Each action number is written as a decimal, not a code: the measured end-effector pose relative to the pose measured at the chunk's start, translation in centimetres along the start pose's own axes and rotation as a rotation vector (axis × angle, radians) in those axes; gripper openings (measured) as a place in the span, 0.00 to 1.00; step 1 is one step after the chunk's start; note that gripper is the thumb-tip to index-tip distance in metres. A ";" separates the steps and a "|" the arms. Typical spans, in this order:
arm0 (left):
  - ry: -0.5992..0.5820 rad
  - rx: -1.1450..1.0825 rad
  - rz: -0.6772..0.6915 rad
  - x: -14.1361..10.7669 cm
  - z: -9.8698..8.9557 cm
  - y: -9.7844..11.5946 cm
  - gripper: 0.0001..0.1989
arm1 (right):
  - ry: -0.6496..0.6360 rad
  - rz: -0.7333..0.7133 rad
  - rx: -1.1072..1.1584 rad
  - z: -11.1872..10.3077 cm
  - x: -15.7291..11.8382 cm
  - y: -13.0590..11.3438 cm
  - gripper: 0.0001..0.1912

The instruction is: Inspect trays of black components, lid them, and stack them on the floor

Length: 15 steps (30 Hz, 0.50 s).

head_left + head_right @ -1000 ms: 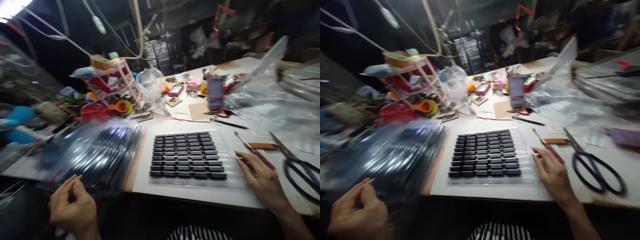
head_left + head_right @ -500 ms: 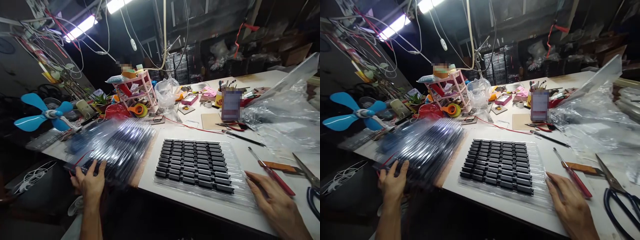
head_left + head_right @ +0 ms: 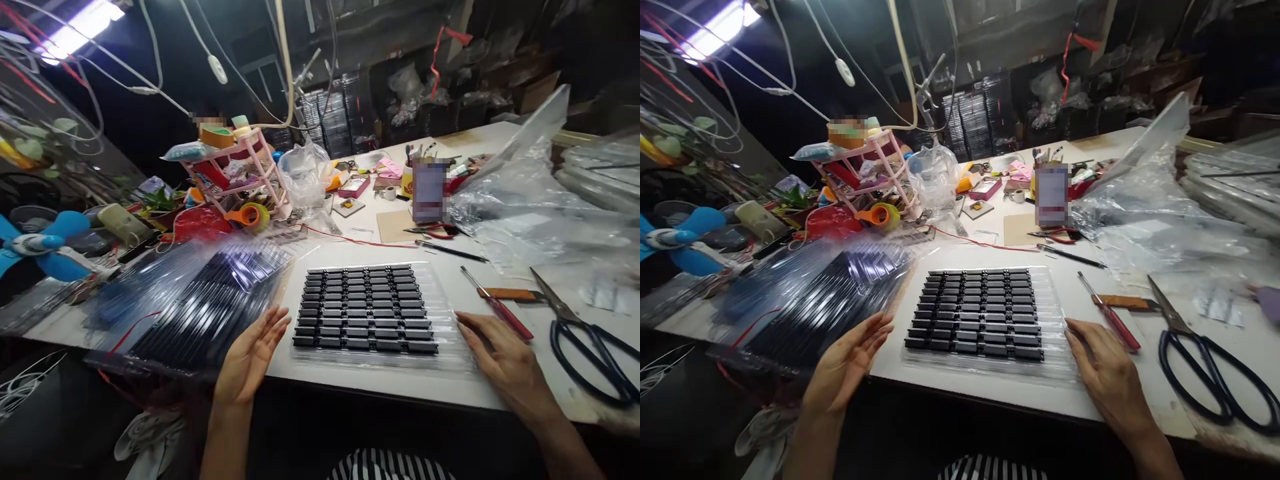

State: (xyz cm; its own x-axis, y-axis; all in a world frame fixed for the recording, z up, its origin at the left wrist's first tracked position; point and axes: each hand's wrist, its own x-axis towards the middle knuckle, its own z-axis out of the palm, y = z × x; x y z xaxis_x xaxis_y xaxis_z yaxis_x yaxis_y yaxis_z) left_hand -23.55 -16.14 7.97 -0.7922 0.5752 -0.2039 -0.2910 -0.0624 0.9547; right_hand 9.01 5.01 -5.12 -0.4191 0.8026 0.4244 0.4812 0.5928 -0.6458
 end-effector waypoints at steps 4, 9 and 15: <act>-0.146 -0.287 -0.250 3.7 2.9 -1.0 0.17 | -0.010 0.030 -0.010 0.1 0.1 -0.2 0.15; -0.146 -0.402 -0.272 9.4 6.7 -2.0 0.21 | -0.002 0.009 0.020 -0.5 1.0 -2.1 0.13; -0.059 -0.408 -0.184 13.2 9.0 -1.5 0.13 | 0.007 -0.022 0.013 -1.1 1.8 -3.9 0.11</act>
State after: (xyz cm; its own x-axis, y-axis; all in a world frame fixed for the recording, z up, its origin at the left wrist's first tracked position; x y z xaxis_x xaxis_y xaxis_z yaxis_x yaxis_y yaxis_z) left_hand -28.74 -1.10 5.84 -0.6789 0.6516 -0.3383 -0.6214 -0.2645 0.7375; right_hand 7.16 4.22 -1.13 -0.4237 0.7900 0.4432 0.4619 0.6093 -0.6445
